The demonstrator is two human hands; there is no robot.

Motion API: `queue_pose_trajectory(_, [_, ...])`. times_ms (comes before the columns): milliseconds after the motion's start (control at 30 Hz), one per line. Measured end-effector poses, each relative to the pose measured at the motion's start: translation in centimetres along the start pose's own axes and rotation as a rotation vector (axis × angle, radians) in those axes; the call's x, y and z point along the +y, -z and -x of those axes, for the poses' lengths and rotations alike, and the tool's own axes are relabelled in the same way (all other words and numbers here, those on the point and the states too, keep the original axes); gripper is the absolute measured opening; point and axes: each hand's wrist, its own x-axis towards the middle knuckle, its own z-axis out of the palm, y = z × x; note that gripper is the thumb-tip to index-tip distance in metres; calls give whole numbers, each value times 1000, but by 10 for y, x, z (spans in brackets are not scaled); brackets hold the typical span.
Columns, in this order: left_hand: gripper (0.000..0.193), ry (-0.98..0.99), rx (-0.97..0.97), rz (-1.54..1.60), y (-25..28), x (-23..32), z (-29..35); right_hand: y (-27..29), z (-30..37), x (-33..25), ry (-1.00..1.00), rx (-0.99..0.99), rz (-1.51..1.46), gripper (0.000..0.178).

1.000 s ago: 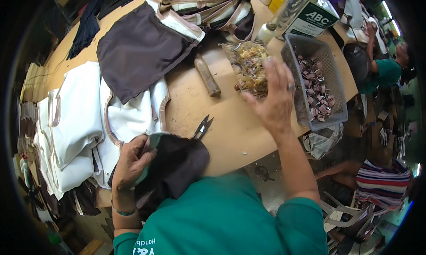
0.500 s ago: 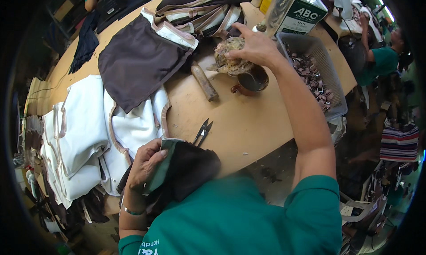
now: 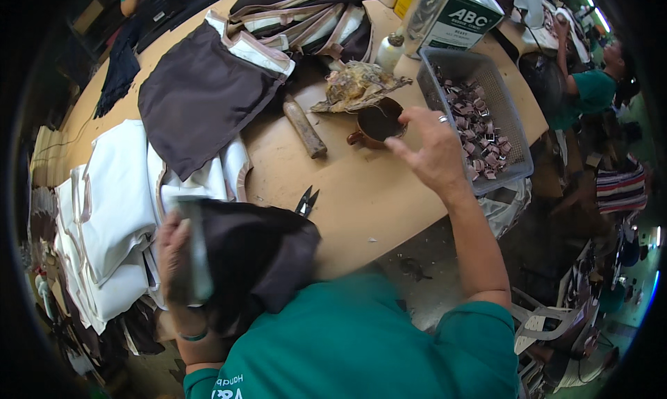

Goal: The person is sewing a piece of dark fabric, likely a garment, using a needle and thread. They are working at a cluttered table, manipulating the fabric and stitching by hand.

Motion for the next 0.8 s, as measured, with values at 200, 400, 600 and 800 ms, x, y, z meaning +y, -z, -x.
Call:
queue_pose_trajectory(200, [37, -747, 782, -1189, 145, 72, 65, -27, -7, 19, -59, -259, 325, 61])
queue_pose_trajectory(400, [27, -1040, 566, -1130, 75, 3, 49, -38, -19, 29, -92, -488, 480, 61])
queue_pose_trajectory(600, [25, -1067, -36, -1109, -33, -40, 31, -20, 15, 6, 28, -154, 313, 32])
queue_pose_trajectory(800, [22, -1163, -34, -1077, -44, -50, 30, -10, 32, -83, 275, -206, -549, 31])
